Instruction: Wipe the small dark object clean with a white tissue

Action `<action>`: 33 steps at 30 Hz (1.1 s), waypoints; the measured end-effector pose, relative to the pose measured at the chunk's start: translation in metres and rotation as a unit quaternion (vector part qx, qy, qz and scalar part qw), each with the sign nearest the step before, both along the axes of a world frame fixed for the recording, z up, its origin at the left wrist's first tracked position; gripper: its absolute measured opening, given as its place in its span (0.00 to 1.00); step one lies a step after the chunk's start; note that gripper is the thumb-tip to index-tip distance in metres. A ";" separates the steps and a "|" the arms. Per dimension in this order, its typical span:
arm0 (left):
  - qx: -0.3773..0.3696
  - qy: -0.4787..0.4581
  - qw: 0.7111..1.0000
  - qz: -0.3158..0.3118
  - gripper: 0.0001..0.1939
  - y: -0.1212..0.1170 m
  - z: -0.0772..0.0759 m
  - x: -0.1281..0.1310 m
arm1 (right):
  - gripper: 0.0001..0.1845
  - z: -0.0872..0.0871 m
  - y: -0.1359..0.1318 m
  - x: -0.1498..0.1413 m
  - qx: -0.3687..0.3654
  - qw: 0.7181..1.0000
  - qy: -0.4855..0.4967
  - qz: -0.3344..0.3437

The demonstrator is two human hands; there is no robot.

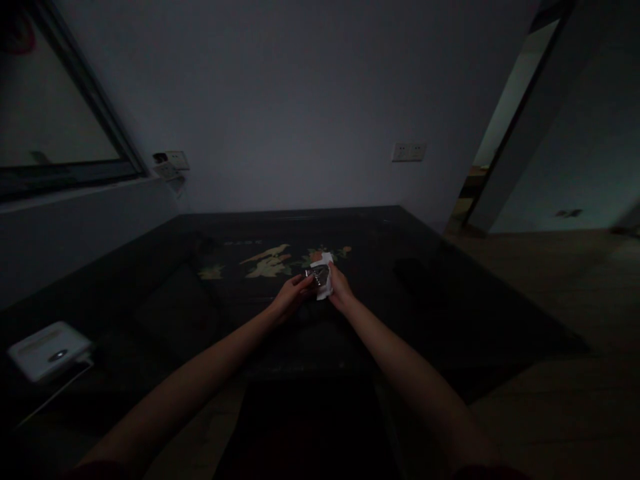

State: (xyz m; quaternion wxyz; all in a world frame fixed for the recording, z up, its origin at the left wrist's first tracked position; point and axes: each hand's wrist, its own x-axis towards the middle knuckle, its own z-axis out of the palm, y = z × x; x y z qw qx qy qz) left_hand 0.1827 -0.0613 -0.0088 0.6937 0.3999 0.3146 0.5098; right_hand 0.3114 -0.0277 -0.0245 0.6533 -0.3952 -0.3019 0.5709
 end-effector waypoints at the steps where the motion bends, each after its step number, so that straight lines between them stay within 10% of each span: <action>1: 0.002 -0.003 1.000 0.000 0.17 0.000 0.000 0.000 | 0.10 -0.001 0.001 0.000 -0.008 1.000 0.004 0.002; 13: -0.006 -0.012 1.000 -0.002 0.18 0.001 0.000 0.001 | 0.11 0.014 -0.014 0.000 0.111 0.987 -0.113 -0.038; 21: -0.003 -0.001 1.000 0.000 0.19 0.003 -0.003 0.001 | 0.17 0.030 -0.036 -0.002 0.322 0.868 -0.375 -0.042; 28: -0.001 -0.016 1.000 -0.010 0.19 0.001 -0.001 0.000 | 0.11 0.019 -0.016 0.001 0.144 0.976 -0.160 -0.035; 33: -0.004 -0.011 1.000 -0.004 0.18 -0.002 0.003 0.000 | 0.12 0.005 -0.003 0.002 0.044 0.998 -0.044 -0.009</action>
